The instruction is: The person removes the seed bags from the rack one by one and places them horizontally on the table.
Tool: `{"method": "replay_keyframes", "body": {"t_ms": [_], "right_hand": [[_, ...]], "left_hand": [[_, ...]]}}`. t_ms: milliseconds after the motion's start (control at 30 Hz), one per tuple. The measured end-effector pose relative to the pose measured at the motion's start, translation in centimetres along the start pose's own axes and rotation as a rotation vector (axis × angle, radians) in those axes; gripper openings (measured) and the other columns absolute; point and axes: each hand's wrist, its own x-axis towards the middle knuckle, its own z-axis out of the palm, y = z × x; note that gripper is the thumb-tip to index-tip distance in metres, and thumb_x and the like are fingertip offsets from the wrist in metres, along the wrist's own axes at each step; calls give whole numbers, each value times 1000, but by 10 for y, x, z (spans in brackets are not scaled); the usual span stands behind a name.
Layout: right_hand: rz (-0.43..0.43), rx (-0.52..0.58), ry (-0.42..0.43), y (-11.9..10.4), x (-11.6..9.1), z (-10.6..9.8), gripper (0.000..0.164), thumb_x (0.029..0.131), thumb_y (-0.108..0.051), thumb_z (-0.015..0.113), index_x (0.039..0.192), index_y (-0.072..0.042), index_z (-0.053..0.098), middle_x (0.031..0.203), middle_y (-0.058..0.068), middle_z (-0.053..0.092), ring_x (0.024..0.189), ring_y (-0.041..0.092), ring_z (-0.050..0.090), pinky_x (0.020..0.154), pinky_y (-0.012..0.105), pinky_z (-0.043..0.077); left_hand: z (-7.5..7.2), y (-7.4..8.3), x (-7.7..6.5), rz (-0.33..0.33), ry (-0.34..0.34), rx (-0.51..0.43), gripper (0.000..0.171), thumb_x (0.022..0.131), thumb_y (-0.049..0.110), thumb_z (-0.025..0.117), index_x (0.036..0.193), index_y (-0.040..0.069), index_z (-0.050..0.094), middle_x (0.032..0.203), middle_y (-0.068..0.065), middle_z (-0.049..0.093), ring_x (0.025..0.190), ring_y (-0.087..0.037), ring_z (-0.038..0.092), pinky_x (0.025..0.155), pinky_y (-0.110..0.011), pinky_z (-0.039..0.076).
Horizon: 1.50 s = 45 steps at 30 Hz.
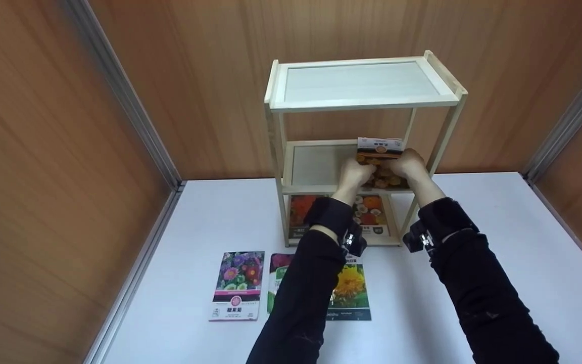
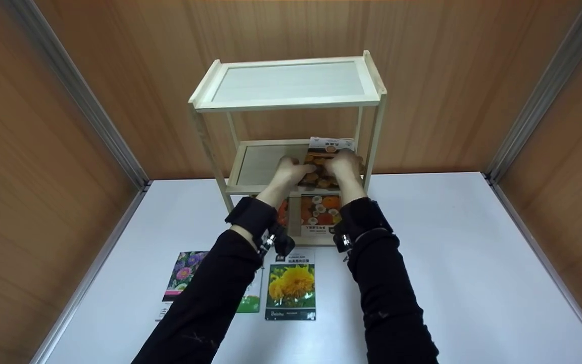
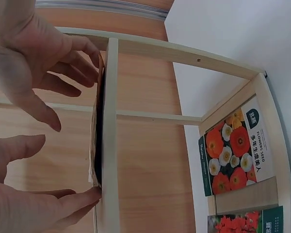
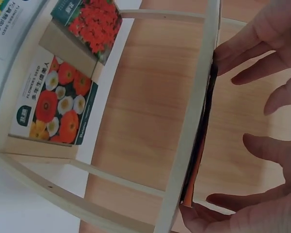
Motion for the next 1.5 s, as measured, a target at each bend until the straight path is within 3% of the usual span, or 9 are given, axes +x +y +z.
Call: {"method": "replay_keyframes", "body": {"t_ms": [167, 300, 467, 600, 733, 833, 967, 1067, 1500], "right_hand": [[112, 143, -54, -24, -28, -6, 63, 79, -26, 63, 123, 13, 38, 122, 25, 42, 105, 34, 45, 90, 39, 38], [117, 153, -72, -28, -36, -9, 63, 81, -24, 61, 124, 15, 35, 121, 26, 41, 101, 32, 44, 87, 36, 40], [125, 63, -88, -30, -38, -17, 59, 83, -21, 54, 120, 19, 33, 110, 23, 41, 86, 27, 44, 67, 30, 43], [124, 20, -104, -5, -9, -14, 71, 83, -33, 57, 123, 18, 29, 110, 25, 40, 78, 25, 45, 55, 28, 41], [58, -12, -59, 36, 35, -5, 88, 70, -43, 70, 121, 18, 32, 115, 29, 43, 88, 29, 49, 66, 32, 46], [85, 90, -81, 18, 14, -12, 70, 68, -29, 75, 110, 15, 42, 103, 23, 49, 81, 26, 52, 67, 31, 48], [124, 265, -126, -25, -37, -26, 36, 71, -8, 72, 95, 10, 51, 81, 9, 51, 59, 12, 50, 54, 24, 46], [113, 307, -142, -29, -45, -28, 36, 72, -9, 72, 97, 10, 54, 77, 5, 48, 54, 8, 46, 50, 21, 43], [-42, 420, -244, -22, -80, -23, 51, 84, -15, 61, 116, 19, 42, 79, 6, 59, 66, 8, 61, 64, 22, 51]], "left_hand": [[-28, 30, -31, -74, 9, 60, 21, 76, 15, 59, 93, 2, 60, 84, -5, 59, 69, -18, 52, 55, -28, 44], [-37, 32, -31, -126, 12, 172, 21, 77, 21, 60, 92, 6, 60, 88, -4, 60, 73, -17, 51, 58, -29, 43], [-20, -3, 13, -118, 28, 271, 7, 72, 16, 60, 70, 13, 54, 68, 0, 52, 57, -18, 43, 44, -30, 33], [-5, -39, 55, -128, 27, 307, 10, 68, 18, 66, 70, 15, 56, 66, 0, 52, 55, -19, 45, 40, -31, 32], [-10, -55, 70, -152, 20, 317, 49, 51, 41, 83, 87, 17, 59, 77, 4, 57, 68, -17, 53, 51, -28, 43], [-39, -34, 39, -176, -4, 285, 74, 42, 47, 85, 101, 15, 55, 88, 2, 57, 81, -18, 55, 64, -27, 47], [-114, 61, -78, -249, -78, 72, 54, 61, 22, 82, 104, 4, 54, 88, -6, 60, 72, -20, 60, 63, -25, 50], [-155, 111, -142, -307, -134, -137, 32, 69, 4, 74, 95, -2, 57, 76, -10, 61, 53, -18, 58, 53, -23, 49], [-180, 92, -179, -238, -254, -397, 48, 73, 6, 72, 113, -9, 51, 104, -16, 55, 82, -20, 60, 75, -28, 50]]}}
